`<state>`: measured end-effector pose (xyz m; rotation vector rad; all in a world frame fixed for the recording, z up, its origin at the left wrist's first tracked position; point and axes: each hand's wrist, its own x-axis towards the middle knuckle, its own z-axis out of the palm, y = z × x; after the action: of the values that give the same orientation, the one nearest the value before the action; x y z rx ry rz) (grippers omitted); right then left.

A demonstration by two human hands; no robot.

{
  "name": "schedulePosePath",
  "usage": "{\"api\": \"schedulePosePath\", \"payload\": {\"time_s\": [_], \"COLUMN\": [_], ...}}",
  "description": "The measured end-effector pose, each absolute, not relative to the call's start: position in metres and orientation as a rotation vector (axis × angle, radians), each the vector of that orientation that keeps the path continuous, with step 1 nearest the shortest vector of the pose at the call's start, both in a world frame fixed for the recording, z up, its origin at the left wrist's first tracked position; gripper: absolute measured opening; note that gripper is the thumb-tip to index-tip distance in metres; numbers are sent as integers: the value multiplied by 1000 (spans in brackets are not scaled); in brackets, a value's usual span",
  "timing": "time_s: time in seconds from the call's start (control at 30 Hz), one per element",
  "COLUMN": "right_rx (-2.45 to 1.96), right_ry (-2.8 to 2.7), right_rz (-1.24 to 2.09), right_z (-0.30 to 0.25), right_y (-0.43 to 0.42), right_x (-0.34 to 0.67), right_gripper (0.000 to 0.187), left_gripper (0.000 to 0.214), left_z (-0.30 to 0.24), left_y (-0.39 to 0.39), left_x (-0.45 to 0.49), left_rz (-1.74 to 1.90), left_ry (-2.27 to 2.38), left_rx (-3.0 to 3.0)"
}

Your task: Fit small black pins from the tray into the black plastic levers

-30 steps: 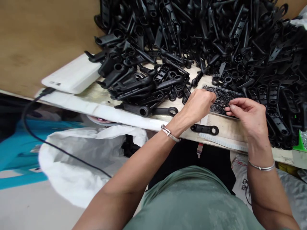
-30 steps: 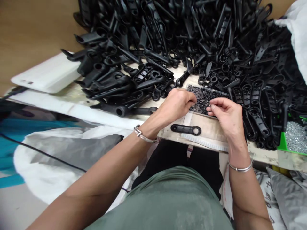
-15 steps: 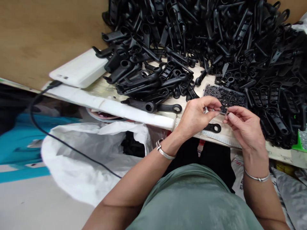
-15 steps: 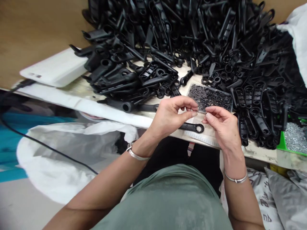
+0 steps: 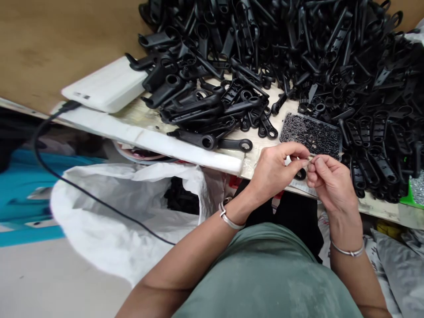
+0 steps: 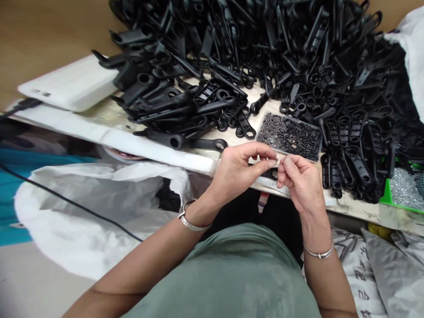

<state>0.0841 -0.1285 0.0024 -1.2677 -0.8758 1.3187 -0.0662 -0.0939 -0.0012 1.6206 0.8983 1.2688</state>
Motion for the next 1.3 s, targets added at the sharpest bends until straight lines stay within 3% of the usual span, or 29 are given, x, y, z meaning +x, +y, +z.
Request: {"api": "schedulePosePath", "payload": {"time_s": [0.2, 0.33, 0.57, 0.97, 1.17, 1.3], "right_rx": [-1325, -1515, -1598, -1726, -1664, -1579], "right_ry": [-841, -1219, -1958, -2753, -2676, -2007], "right_rz": [1077, 835, 346, -65, 98, 739], "right_z": [-4, -2, 9, 21, 22, 28], "right_y": [-123, -124, -114, -62, -56, -75], "right_x": [89, 96, 87, 9, 11, 37], "right_gripper": [24, 13, 16, 23, 24, 10], "left_gripper": [12, 7, 6, 14, 12, 12], "left_z": [-3, 2, -11, -22, -21, -15], "left_y": [-85, -77, -106, -121, -123, -124], "left_x": [-64, -87, -133, -151, -144, -138], "left_rz": [1373, 1456, 1483, 1552, 1539, 1537], "left_ry": [1009, 1140, 1348, 1383, 1352, 1281], "left_rx": [1627, 1717, 1699, 1623, 1582, 1618]}}
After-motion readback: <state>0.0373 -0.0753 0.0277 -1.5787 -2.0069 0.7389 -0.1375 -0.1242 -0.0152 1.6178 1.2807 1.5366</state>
